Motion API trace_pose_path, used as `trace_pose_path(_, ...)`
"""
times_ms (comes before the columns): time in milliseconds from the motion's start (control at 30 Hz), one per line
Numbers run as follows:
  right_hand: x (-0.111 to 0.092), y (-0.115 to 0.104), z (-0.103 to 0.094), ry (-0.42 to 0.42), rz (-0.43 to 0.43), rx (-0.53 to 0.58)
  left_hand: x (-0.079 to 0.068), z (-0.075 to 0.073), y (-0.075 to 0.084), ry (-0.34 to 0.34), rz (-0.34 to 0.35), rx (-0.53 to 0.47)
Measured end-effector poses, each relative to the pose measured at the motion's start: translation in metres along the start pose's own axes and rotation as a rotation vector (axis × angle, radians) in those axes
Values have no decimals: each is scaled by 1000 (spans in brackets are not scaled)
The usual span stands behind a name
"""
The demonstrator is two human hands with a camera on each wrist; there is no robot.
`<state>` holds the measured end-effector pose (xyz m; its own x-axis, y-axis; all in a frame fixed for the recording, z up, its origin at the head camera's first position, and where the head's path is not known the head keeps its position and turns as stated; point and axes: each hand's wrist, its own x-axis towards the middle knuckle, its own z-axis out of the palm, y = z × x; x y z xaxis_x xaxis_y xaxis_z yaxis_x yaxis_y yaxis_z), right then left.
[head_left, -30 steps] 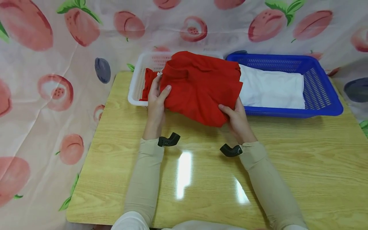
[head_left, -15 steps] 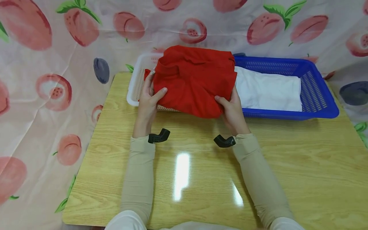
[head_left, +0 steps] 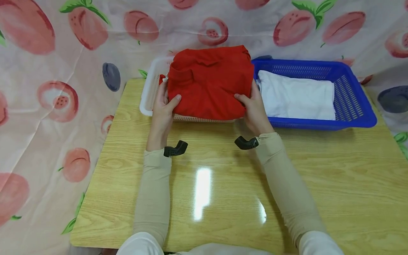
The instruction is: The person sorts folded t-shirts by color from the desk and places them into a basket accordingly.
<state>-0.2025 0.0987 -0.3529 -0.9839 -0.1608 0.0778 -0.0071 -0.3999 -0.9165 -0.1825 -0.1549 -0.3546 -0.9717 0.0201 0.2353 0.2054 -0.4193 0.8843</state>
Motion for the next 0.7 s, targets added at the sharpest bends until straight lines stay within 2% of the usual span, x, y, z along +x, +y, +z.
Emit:
trace_pose_path(133,9,-1,2,-37,14,19,3,-5,-4,19,5,-35)
trace_pose_path(367,21,-1,3,-37,38,22,6,-8,-5,52,15,-64)
trace_pose_path(700,31,4,2,-36,-23,-25,4,-10,-7,53,8,-104)
